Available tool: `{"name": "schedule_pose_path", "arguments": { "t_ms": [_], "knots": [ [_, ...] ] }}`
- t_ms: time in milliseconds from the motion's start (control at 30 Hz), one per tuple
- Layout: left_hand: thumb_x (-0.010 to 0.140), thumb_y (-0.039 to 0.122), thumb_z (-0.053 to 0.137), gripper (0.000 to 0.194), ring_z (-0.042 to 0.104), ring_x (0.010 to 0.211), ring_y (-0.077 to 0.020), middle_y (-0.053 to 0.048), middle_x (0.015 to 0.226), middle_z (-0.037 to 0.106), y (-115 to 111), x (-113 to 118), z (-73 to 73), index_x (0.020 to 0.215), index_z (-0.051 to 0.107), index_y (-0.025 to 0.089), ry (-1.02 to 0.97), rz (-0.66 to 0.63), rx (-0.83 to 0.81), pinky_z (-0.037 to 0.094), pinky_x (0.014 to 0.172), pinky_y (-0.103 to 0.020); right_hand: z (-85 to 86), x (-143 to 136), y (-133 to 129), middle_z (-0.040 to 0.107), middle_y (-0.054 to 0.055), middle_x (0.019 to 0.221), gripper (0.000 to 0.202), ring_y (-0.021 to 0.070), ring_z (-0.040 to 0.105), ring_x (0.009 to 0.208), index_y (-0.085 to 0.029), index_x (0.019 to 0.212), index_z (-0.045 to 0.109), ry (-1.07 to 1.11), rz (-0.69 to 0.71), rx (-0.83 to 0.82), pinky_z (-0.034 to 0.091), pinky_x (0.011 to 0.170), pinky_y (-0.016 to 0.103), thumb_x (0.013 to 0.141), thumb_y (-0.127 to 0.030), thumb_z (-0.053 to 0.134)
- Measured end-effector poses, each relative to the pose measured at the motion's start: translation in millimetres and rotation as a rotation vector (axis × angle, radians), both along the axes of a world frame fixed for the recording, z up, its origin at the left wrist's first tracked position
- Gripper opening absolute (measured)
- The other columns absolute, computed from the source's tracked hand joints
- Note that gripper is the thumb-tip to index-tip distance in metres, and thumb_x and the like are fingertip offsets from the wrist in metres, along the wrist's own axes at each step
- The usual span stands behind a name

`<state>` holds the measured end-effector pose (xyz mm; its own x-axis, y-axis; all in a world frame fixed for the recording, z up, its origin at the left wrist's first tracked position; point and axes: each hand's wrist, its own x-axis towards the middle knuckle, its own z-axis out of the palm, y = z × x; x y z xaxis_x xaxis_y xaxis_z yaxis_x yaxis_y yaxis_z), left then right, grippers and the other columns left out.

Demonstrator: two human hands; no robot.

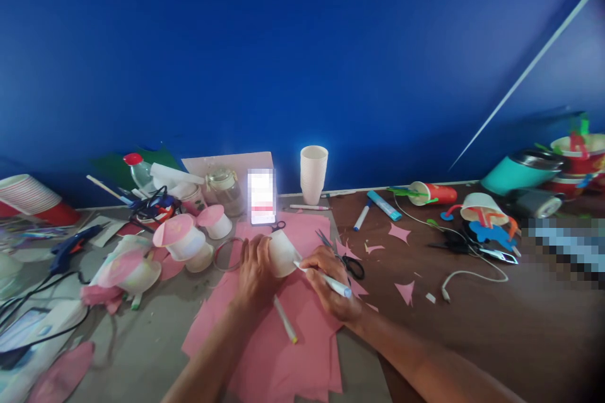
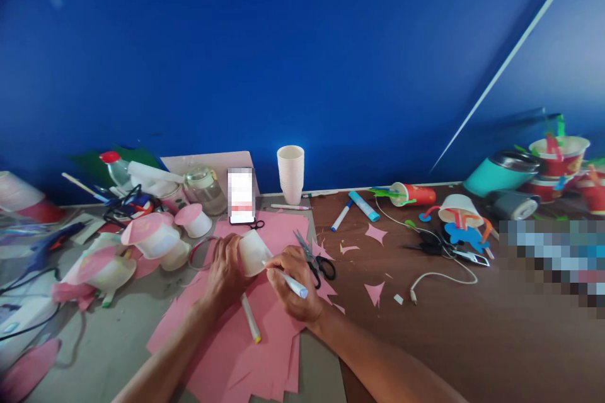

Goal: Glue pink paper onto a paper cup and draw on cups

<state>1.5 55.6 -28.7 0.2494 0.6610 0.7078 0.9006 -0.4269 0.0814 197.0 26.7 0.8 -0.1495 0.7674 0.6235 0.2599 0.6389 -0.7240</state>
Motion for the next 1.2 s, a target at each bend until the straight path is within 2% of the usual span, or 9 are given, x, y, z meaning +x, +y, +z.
{"name": "schedule_pose_path", "arguments": {
  "t_ms": [100, 233, 433, 567, 633, 767, 900, 1033, 1200],
  "knots": [
    [0.084, 0.046, 0.066, 0.061, 0.064, 0.105, -0.0362, -0.021, 0.116, 0.063, 0, 1, -0.7, 0.129, 0.043, 0.012, -0.009, 0.004, -0.024, 0.055, 0.093, -0.054, 1.7, -1, -2, 0.066, 0.004, 0.078, 0.023, 0.0235, 0.061, 0.076, -0.027, 0.104, 0.067, 0.005, 0.085, 0.012, 0.048, 0.072, 0.041, 0.1, -0.04, 0.048],
    [0.083, 0.045, 0.068, 0.061, 0.064, 0.106, -0.0371, -0.022, 0.115, 0.062, 0, 1, -2.3, 0.128, 0.044, 0.01, -0.007, 0.004, -0.033, 0.054, 0.093, -0.056, 3.6, -6, -3, 0.068, 0.005, 0.08, 0.021, 0.0241, 0.062, 0.078, -0.027, 0.108, 0.067, -0.049, 0.108, 0.023, 0.049, 0.075, 0.043, 0.101, -0.034, 0.048],
    [0.082, 0.043, 0.069, 0.063, 0.064, 0.105, -0.038, -0.022, 0.115, 0.062, 1, 0, -1.8, 0.128, 0.044, 0.01, -0.001, 0.0, -0.008, 0.055, 0.091, -0.056, 3.2, -7, -1, 0.064, 0.0, 0.069, 0.02, 0.0197, 0.059, 0.069, -0.023, 0.089, 0.067, -0.085, 0.028, 0.04, 0.045, 0.075, 0.041, 0.098, -0.027, 0.05],
    [0.081, 0.045, 0.07, 0.064, 0.064, 0.105, -0.038, -0.022, 0.116, 0.062, 0, 0, -0.9, 0.128, 0.045, 0.01, 0.011, -0.012, -0.012, 0.054, 0.095, -0.057, 2.0, -5, -1, 0.052, -0.003, 0.058, 0.032, 0.0171, 0.052, 0.059, -0.024, 0.068, 0.057, -0.086, -0.008, 0.032, 0.042, 0.071, 0.039, 0.098, -0.029, 0.047],
    [0.082, 0.045, 0.069, 0.063, 0.064, 0.105, -0.0384, -0.023, 0.115, 0.062, 0, 0, -1.4, 0.128, 0.046, 0.009, 0.013, -0.011, -0.001, 0.054, 0.095, -0.058, 2.8, -3, -2, 0.055, -0.001, 0.061, 0.03, 0.0186, 0.053, 0.062, -0.025, 0.074, 0.06, -0.062, 0.012, 0.029, 0.042, 0.07, 0.039, 0.099, -0.033, 0.046],
    [0.083, 0.043, 0.067, 0.06, 0.064, 0.105, -0.0377, -0.023, 0.114, 0.063, 1, 0, -3.5, 0.128, 0.046, 0.009, 0.0, -0.006, 0.006, 0.054, 0.094, -0.059, 6.3, -4, -4, 0.065, 0.004, 0.076, 0.024, 0.0225, 0.06, 0.073, -0.025, 0.102, 0.065, -0.05, 0.124, 0.027, 0.046, 0.074, 0.041, 0.1, -0.04, 0.046],
    [0.082, 0.042, 0.068, 0.062, 0.064, 0.107, -0.0375, -0.024, 0.114, 0.064, 1, 0, -4.7, 0.128, 0.046, 0.008, 0.009, -0.001, -0.003, 0.051, 0.1, -0.06, 5.2, -9, -3, 0.066, 0.004, 0.077, 0.024, 0.0224, 0.06, 0.073, -0.025, 0.108, 0.065, -0.083, 0.133, 0.025, 0.047, 0.075, 0.042, 0.101, -0.036, 0.044],
    [0.082, 0.043, 0.068, 0.062, 0.064, 0.108, -0.0381, -0.024, 0.114, 0.064, 1, 1, -3.2, 0.127, 0.045, 0.007, 0.022, 0.005, -0.001, 0.05, 0.1, -0.061, 1.8, -13, -2, 0.067, 0.003, 0.077, 0.02, 0.0204, 0.06, 0.072, -0.023, 0.101, 0.066, -0.1, 0.083, 0.03, 0.047, 0.076, 0.041, 0.098, -0.027, 0.048],
    [0.081, 0.04, 0.069, 0.061, 0.063, 0.11, -0.0371, -0.023, 0.117, 0.062, -1, 2, -0.1, 0.128, 0.045, 0.009, 0.024, 0.011, -0.017, 0.05, 0.101, -0.057, 1.4, -11, -4, 0.06, -0.001, 0.065, 0.023, 0.0191, 0.058, 0.064, -0.025, 0.076, 0.061, -0.093, 0.078, 0.015, 0.045, 0.074, 0.042, 0.095, -0.024, 0.049]
  ]
}}
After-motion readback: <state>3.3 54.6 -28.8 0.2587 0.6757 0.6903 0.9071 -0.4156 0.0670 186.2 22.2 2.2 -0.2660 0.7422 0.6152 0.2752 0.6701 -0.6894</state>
